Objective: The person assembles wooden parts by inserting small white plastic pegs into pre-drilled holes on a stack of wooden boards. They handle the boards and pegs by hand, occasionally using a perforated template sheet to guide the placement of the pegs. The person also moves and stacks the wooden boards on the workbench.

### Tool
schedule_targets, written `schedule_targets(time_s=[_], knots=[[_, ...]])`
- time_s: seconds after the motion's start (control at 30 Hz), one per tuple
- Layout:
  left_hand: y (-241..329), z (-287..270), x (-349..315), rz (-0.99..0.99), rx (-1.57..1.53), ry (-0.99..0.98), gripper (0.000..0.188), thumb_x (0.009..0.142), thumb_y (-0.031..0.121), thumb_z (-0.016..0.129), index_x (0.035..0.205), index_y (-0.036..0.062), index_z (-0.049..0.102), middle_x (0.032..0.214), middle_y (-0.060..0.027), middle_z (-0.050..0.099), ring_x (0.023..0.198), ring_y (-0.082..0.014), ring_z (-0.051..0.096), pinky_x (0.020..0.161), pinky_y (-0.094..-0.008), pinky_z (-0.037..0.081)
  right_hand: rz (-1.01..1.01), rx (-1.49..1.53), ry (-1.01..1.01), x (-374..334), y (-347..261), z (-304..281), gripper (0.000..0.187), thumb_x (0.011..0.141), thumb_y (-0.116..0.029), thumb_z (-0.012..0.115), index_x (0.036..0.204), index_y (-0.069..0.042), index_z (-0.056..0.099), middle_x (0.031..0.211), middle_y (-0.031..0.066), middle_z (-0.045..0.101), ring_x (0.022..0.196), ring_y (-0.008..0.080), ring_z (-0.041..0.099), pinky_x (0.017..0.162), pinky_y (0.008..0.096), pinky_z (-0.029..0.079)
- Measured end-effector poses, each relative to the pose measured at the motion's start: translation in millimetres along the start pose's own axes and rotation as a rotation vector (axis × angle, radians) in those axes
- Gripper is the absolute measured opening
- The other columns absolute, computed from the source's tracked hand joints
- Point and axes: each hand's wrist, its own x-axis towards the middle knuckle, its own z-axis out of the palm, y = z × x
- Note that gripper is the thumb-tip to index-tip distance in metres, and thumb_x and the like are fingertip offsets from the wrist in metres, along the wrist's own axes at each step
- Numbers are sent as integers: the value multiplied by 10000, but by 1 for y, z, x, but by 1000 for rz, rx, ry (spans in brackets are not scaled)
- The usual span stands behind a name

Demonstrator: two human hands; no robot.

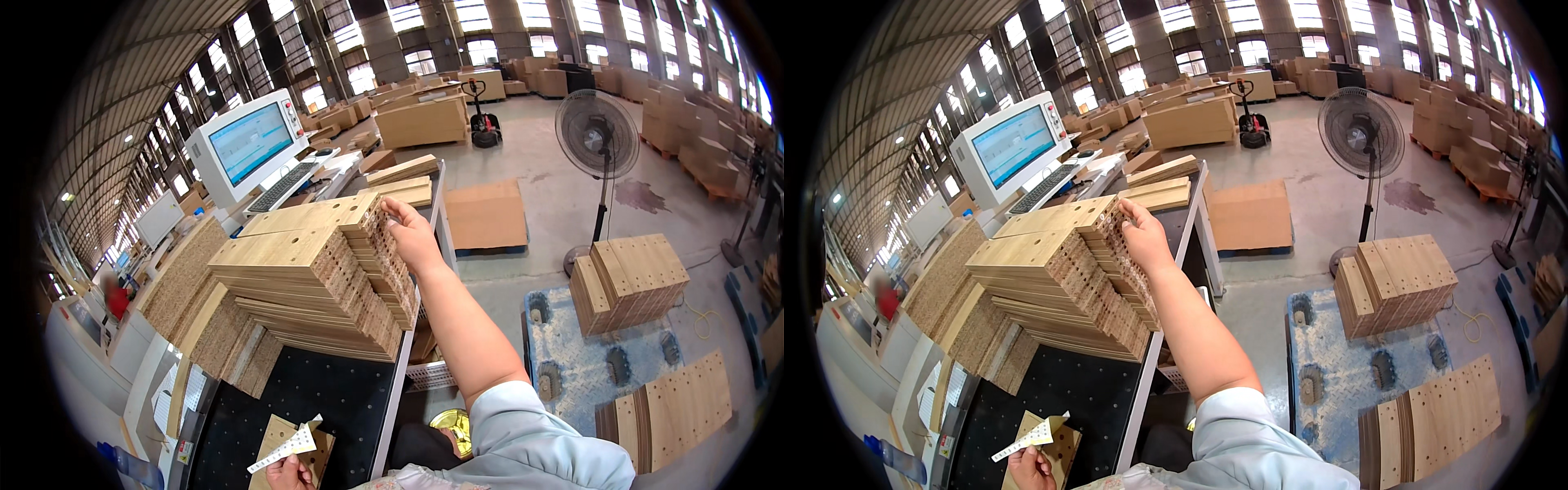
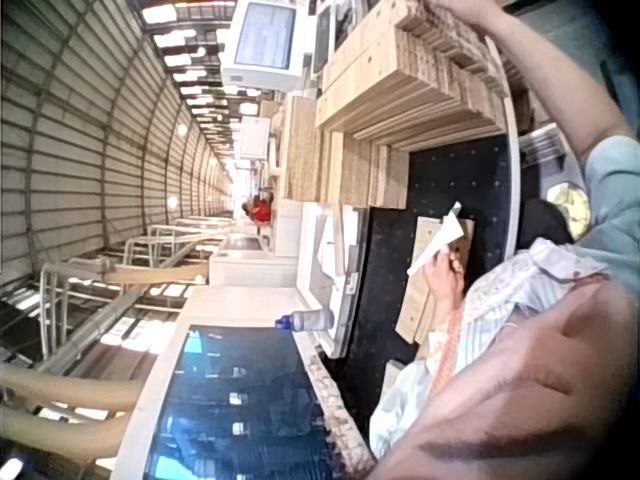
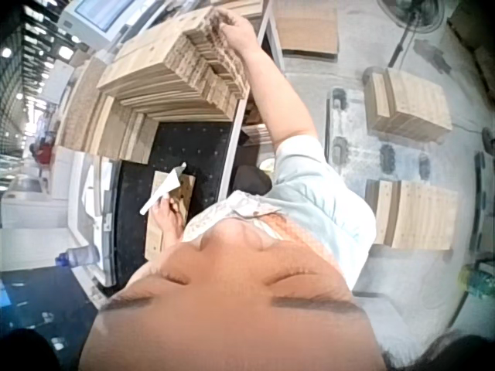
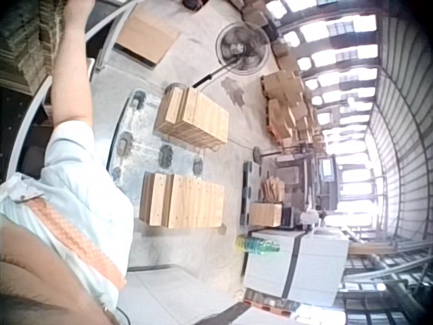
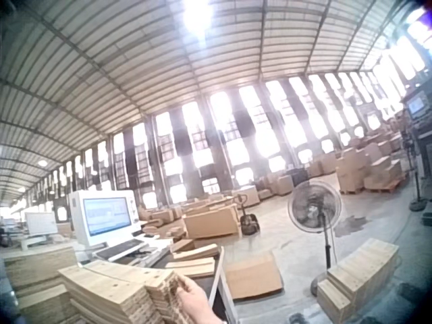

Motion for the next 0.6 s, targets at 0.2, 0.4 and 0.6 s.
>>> schedule_targets(time_s=[0.2, 0.4, 0.6], knots=[[1, -6, 1, -38, -22, 7, 105, 861, 8, 536, 964, 22, 537, 699, 3, 486, 547, -66, 433, 442, -175, 341, -111, -221, 24, -5, -1, 5, 472, 783, 27, 471, 1255, 5, 473, 1240, 156, 534, 1180, 251, 489, 1011, 316, 348], [3, 0, -1, -23, 3, 20, 90, 872, 10, 511, 956, 22, 539, 693, 2, 481, 546, -65, 422, 446, -174, 336, -291, -496, 24, -11, -9, 8, 542, 698, 31, 484, 1239, 2, 466, 1216, 194, 512, 1184, 331, 453, 1030, 368, 332], [0, -1, 3, -4, 4, -10, 33, 879, 26, 511, 890, 24, 542, 651, -8, 470, 523, -73, 418, 444, -186, 323, -208, -385, -40, -10, -11, 7, 692, 660, -70, 587, 1318, -20, 379, 1293, 196, 442, 1243, 317, 391, 1052, 363, 292]])
